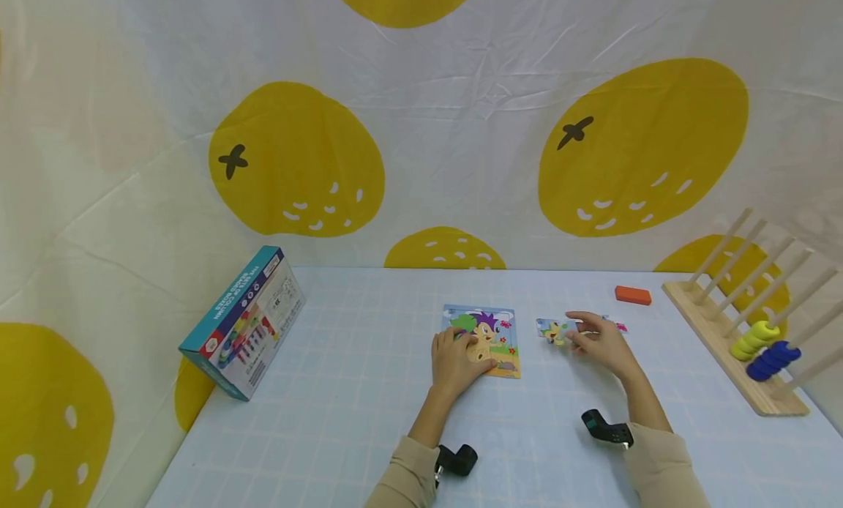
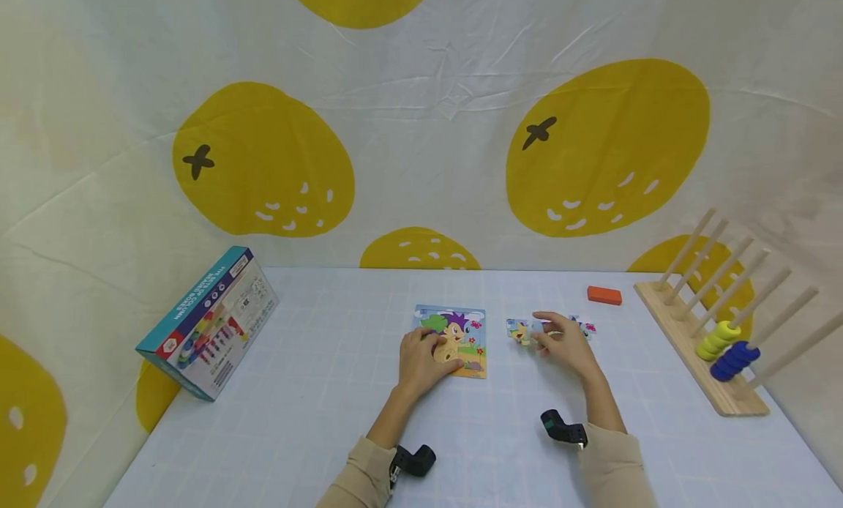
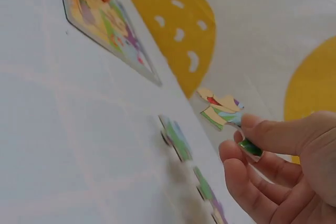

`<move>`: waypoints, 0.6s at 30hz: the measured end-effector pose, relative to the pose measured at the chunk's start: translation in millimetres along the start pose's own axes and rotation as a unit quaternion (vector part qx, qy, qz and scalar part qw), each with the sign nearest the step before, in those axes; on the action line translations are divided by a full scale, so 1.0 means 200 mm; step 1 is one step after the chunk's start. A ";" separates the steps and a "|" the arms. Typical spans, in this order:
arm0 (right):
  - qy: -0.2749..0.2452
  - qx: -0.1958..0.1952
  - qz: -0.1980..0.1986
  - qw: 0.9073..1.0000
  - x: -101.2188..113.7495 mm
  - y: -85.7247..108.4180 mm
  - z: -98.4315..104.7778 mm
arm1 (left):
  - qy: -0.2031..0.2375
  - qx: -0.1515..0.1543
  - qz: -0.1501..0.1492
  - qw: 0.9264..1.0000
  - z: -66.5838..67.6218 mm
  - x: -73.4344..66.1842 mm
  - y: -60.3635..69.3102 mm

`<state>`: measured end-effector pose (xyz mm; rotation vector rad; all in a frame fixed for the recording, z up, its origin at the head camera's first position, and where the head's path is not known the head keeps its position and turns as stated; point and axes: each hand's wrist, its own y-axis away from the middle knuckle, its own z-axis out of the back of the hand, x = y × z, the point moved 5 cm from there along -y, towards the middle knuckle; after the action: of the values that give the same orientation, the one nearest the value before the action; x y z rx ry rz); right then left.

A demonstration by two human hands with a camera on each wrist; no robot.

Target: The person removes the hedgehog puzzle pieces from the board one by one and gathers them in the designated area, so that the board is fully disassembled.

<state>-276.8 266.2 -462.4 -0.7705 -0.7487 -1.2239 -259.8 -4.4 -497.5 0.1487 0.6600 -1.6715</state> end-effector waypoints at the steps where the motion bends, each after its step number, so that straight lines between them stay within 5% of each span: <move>1: 0.006 -0.008 -0.007 1.000 -0.02 0.02 0.04 | 0.001 -0.001 0.000 1.000 0.00 0.00 0.00; 10: 0.077 -0.045 -0.085 0.992 -0.22 0.21 0.32 | 0.004 -0.015 -0.010 1.000 0.01 -0.01 0.01; 18: 0.108 -0.016 -0.156 0.982 -0.34 0.27 0.38 | 0.004 -0.008 -0.005 1.000 0.02 -0.01 0.00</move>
<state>-241.4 374.3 -483.5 -0.5468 -0.6874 -1.5796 -257.7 -4.0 -493.9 0.1414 0.6806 -1.6751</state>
